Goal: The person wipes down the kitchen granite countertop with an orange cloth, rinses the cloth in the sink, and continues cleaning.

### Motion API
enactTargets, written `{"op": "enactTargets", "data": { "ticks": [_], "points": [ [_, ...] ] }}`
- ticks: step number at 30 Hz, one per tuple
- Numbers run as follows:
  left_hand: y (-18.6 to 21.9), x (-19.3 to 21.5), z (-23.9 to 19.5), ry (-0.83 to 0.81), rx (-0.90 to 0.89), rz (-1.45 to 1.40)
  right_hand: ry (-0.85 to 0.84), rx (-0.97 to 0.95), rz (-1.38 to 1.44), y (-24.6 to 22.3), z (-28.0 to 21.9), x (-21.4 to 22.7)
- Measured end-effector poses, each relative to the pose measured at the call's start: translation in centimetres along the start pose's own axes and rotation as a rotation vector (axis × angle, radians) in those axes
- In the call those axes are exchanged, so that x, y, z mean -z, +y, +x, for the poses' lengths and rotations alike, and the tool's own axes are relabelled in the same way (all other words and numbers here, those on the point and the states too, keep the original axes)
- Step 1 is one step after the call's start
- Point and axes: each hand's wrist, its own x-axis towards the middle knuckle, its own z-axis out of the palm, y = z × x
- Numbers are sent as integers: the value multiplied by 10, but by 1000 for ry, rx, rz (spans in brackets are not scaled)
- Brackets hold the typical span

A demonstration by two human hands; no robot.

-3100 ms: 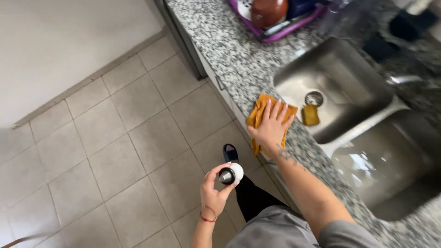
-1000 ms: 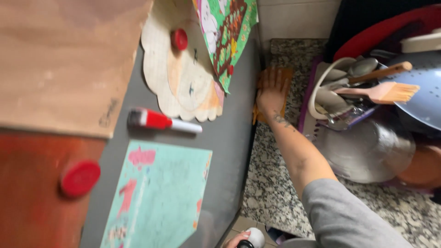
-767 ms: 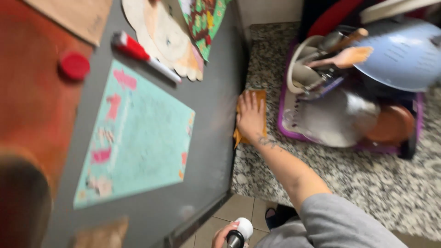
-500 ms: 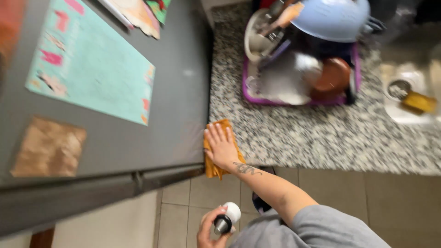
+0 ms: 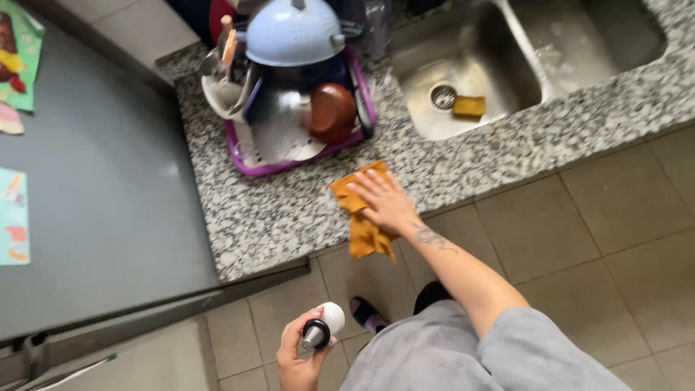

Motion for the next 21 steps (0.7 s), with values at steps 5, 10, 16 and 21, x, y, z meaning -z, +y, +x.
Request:
{"op": "enactTargets", "data": {
  "ticks": [5, 10, 16, 21],
  "points": [
    [-10, -92, 28, 6, 98, -122, 133, -128, -66, 161, -70, 39],
    [6, -163, 60, 86, 273, -5, 157, -462, -12, 262, -125, 62],
    [24, -191, 82, 66, 309, -20, 53, -396, -161, 127, -72, 122],
    [21, -198, 110, 46, 367, 67, -159, -111, -23, 102, -11, 58]
  ]
}}
